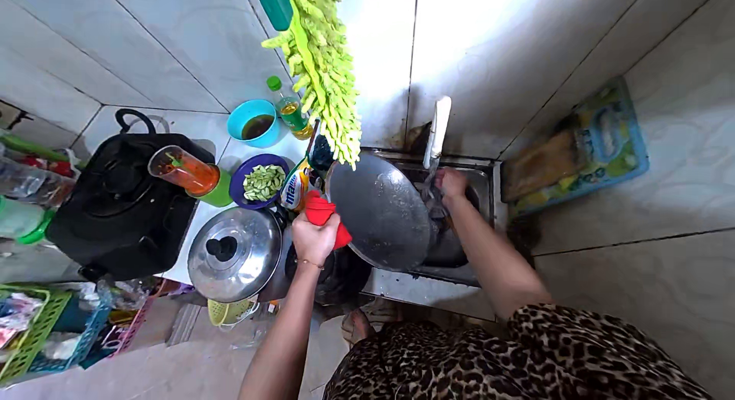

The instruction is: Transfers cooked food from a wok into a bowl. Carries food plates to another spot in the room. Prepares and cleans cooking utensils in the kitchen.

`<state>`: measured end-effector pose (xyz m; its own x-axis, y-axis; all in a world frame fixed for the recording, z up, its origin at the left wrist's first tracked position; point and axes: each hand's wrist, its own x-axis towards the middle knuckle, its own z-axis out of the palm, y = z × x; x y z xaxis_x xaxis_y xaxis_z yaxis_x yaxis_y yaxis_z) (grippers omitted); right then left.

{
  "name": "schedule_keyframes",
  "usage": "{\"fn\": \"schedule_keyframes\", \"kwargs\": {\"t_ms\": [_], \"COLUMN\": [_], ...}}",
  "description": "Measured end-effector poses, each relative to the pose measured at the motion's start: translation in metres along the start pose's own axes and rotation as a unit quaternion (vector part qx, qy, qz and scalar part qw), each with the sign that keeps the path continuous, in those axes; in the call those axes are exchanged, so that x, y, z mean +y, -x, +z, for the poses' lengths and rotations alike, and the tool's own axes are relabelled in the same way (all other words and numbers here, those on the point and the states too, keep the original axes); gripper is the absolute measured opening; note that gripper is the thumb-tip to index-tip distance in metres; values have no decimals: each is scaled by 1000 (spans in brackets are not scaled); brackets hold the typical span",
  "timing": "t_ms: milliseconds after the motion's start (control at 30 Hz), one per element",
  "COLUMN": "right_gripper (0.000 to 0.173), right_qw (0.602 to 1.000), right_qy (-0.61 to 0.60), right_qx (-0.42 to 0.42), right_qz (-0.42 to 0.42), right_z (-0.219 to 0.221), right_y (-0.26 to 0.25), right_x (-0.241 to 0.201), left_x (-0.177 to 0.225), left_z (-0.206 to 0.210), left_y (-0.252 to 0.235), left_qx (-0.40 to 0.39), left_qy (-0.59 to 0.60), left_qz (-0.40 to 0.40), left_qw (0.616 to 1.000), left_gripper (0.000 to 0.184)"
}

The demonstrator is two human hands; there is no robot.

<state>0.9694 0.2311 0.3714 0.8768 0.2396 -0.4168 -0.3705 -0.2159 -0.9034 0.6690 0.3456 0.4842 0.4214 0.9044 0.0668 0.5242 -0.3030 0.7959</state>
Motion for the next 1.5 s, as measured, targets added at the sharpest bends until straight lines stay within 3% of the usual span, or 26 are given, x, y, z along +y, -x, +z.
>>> {"fn": "schedule_keyframes", "kwargs": {"t_ms": [67,133,300,333,367,467,533,633,700,767,800,833,867,933,967,1000,1067,1200,1300,1367,1433,1500], "right_gripper": [26,24,34,29,25,44,57,59,63,70,70,63,51,43,41,33,21,25,29,41,48,47], "right_qw": [961,918,918,919,914,869,849,805,752,711,719,755,820,957,984,979,932,899,886,871,865,876], "right_qy": [-231,-324,-313,-311,-317,-342,-256,75,311,490,529,525,471,227,67,-78,-269,-352,-342,-296,-190,-17], "right_qx": [-57,-101,-155,-171,-196,-332,-461,-569,-537,-467,-424,-371,-309,-183,-135,-103,-107,-154,-236,-333,-431,-471], "right_qz": [140,204,186,173,163,135,44,-153,-223,-190,-157,-129,-102,14,92,155,220,208,204,205,172,102], "right_z": [15,20,22,24,28,62,80,69,48,17,3,-5,-9,0,7,13,18,25,38,46,45,32], "right_y": [-3,-12,-18,-14,-5,57,116,147,111,58,35,17,5,-4,-4,-6,-13,-16,25,65,97,109], "right_x": [-8,-4,7,8,8,5,9,18,49,76,78,73,65,45,33,24,19,26,11,1,-7,-10], "left_x": [4,3,-13,-17,-19,-22,-21,-12,-7,-5,-3,-1,0,-3,-4,-5,-5,-5,4,9,11,13], "left_z": [6,13,20,21,23,35,46,49,41,32,29,27,25,25,26,28,33,42,46,51,58,59], "left_y": [6,7,1,1,1,0,-2,-10,-14,-16,-16,-16,-17,-15,-14,-14,-14,-15,-15,-18,-25,-28], "left_qx": [28,52,120,132,143,167,186,191,172,156,150,150,150,157,161,165,180,194,202,217,249,252], "left_qy": [-50,-86,-64,-48,-34,6,21,24,9,-29,-53,-72,-85,-87,-83,-77,-64,-33,-24,-23,-25,-32], "left_qz": [35,51,53,52,51,71,94,110,113,133,143,153,158,159,156,150,143,146,147,140,129,121], "left_qw": [998,994,989,989,988,983,978,975,979,978,977,974,972,971,971,972,971,970,968,966,959,960], "left_gripper": [27,33,32,31,30,28,27,30,31,34,36,37,38,37,37,37,37,37,37,35,36,36]}}
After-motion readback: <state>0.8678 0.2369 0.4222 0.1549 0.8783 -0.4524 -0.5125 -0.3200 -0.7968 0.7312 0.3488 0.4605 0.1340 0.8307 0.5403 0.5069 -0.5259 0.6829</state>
